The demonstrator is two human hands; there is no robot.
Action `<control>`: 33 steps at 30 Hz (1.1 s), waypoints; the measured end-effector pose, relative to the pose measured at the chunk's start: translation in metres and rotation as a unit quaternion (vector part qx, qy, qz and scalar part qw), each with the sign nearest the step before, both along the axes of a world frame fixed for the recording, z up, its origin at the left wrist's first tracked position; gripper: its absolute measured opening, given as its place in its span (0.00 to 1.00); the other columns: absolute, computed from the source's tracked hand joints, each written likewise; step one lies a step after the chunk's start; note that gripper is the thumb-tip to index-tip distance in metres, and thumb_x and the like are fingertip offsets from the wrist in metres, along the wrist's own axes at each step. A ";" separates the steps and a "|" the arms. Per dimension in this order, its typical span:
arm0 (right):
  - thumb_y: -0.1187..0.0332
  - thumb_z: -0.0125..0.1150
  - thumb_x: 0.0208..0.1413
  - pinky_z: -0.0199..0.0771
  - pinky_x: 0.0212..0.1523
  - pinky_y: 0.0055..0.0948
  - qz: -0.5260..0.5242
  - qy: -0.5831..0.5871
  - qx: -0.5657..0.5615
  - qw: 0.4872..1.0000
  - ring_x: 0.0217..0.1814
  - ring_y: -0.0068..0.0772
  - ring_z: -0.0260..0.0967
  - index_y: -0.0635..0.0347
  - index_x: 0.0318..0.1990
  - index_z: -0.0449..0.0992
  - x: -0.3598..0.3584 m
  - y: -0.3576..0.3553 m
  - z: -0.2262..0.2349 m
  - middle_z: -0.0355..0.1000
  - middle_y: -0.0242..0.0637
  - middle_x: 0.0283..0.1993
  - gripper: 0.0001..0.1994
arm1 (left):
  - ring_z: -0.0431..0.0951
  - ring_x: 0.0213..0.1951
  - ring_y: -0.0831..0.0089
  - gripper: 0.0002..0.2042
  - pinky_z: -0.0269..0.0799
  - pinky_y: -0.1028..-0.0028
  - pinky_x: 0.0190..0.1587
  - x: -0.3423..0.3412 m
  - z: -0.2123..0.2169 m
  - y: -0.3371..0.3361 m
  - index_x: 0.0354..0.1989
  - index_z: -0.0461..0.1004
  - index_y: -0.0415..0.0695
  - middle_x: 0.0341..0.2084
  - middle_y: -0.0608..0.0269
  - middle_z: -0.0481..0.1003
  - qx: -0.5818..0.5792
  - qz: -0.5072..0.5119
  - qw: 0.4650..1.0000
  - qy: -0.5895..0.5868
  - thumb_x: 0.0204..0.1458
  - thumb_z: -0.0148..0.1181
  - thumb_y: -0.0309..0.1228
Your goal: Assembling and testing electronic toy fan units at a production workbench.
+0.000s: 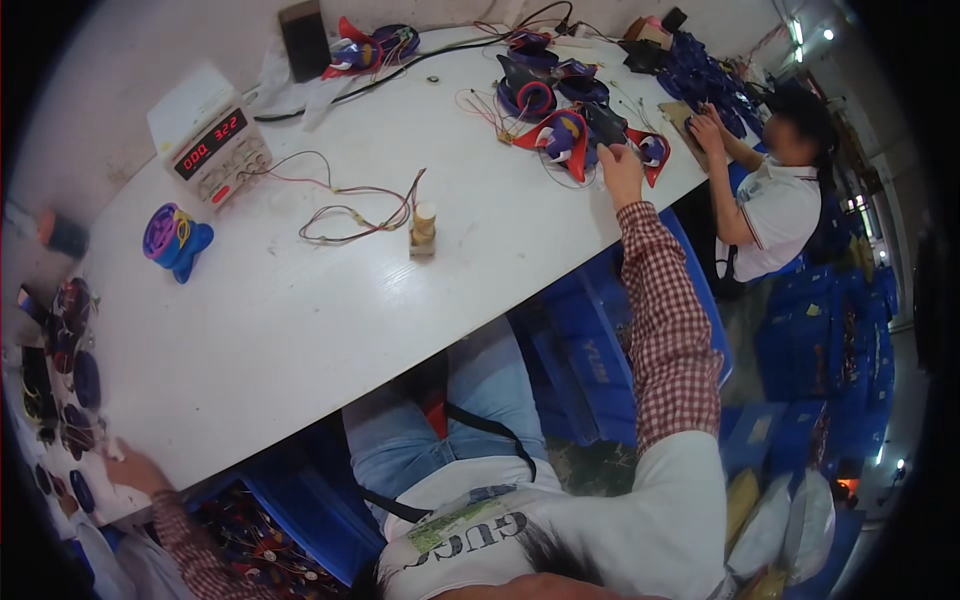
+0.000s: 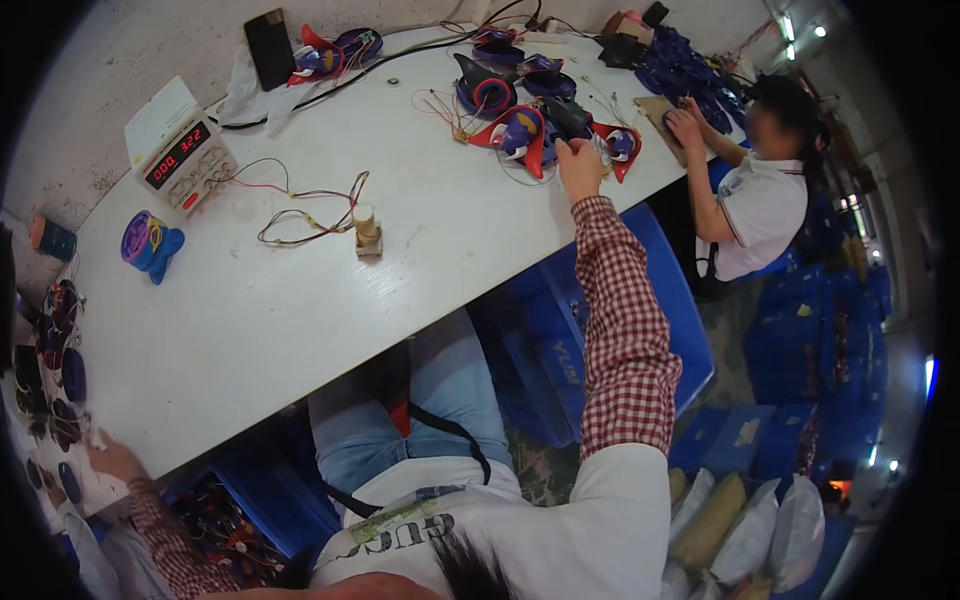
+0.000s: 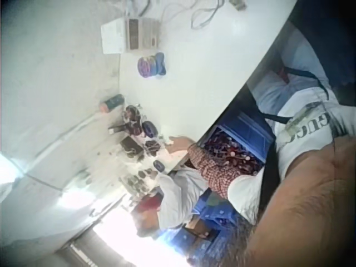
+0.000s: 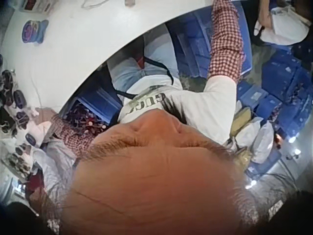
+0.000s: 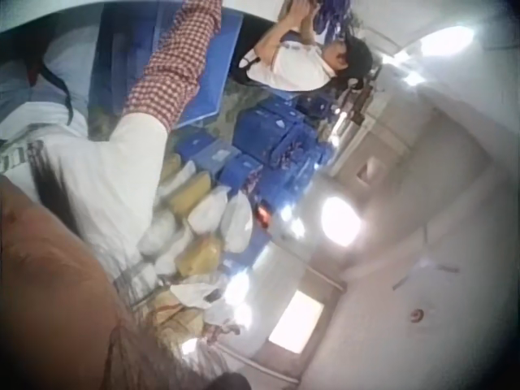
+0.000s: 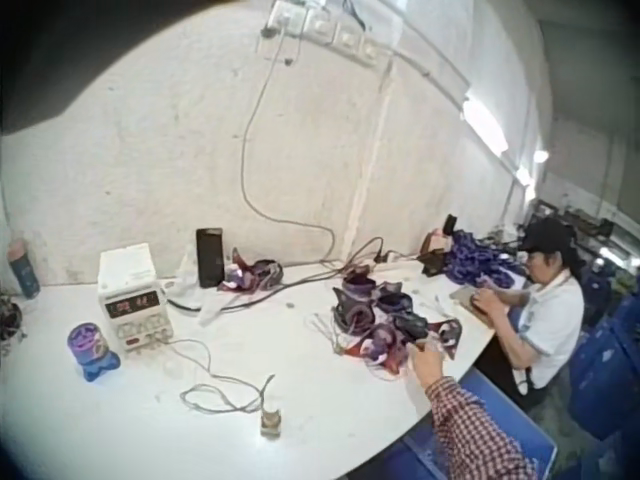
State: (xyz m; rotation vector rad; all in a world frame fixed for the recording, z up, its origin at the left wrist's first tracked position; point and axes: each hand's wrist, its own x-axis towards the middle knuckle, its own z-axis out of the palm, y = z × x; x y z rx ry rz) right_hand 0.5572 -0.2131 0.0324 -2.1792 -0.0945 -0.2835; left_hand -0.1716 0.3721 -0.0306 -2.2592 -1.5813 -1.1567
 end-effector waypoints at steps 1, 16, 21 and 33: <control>0.58 0.60 0.54 0.69 0.30 0.23 -0.013 -0.005 -0.022 1.000 0.31 0.26 0.68 0.69 0.40 0.75 0.012 -0.008 -0.002 0.73 0.38 0.31 0.19 | 0.71 0.44 0.58 0.21 0.69 0.64 0.47 0.053 0.001 -0.051 0.56 0.66 0.36 0.45 0.45 0.71 -0.070 -0.016 0.997 -0.016 0.55 0.56 0.32; 0.75 0.55 0.52 0.74 0.19 0.21 0.086 0.245 0.246 0.934 0.19 0.27 0.69 0.74 0.44 0.64 -0.038 -0.020 0.007 0.70 0.43 0.27 0.14 | 0.63 0.52 0.51 0.47 0.59 0.59 0.56 0.553 0.081 -0.433 0.63 0.52 0.33 0.51 0.43 0.63 -0.059 -0.629 0.772 -0.074 0.40 0.67 0.50; 0.74 0.56 0.53 0.74 0.19 0.22 0.130 0.274 0.290 0.908 0.19 0.28 0.69 0.72 0.44 0.63 -0.094 -0.049 0.003 0.70 0.43 0.28 0.14 | 0.64 0.50 0.50 0.47 0.58 0.58 0.55 0.580 0.066 -0.456 0.60 0.56 0.32 0.48 0.45 0.64 -0.091 -0.587 0.804 0.037 0.36 0.69 0.53; 0.70 0.56 0.56 0.67 0.17 0.18 0.199 0.322 0.294 0.878 0.19 0.23 0.66 0.64 0.37 0.69 -0.090 -0.076 0.009 0.68 0.35 0.23 0.06 | 0.70 0.38 0.60 0.32 0.69 0.69 0.43 0.503 0.130 -0.421 0.42 0.70 0.32 0.39 0.50 0.65 -0.281 -0.603 0.745 -0.046 0.37 0.66 0.49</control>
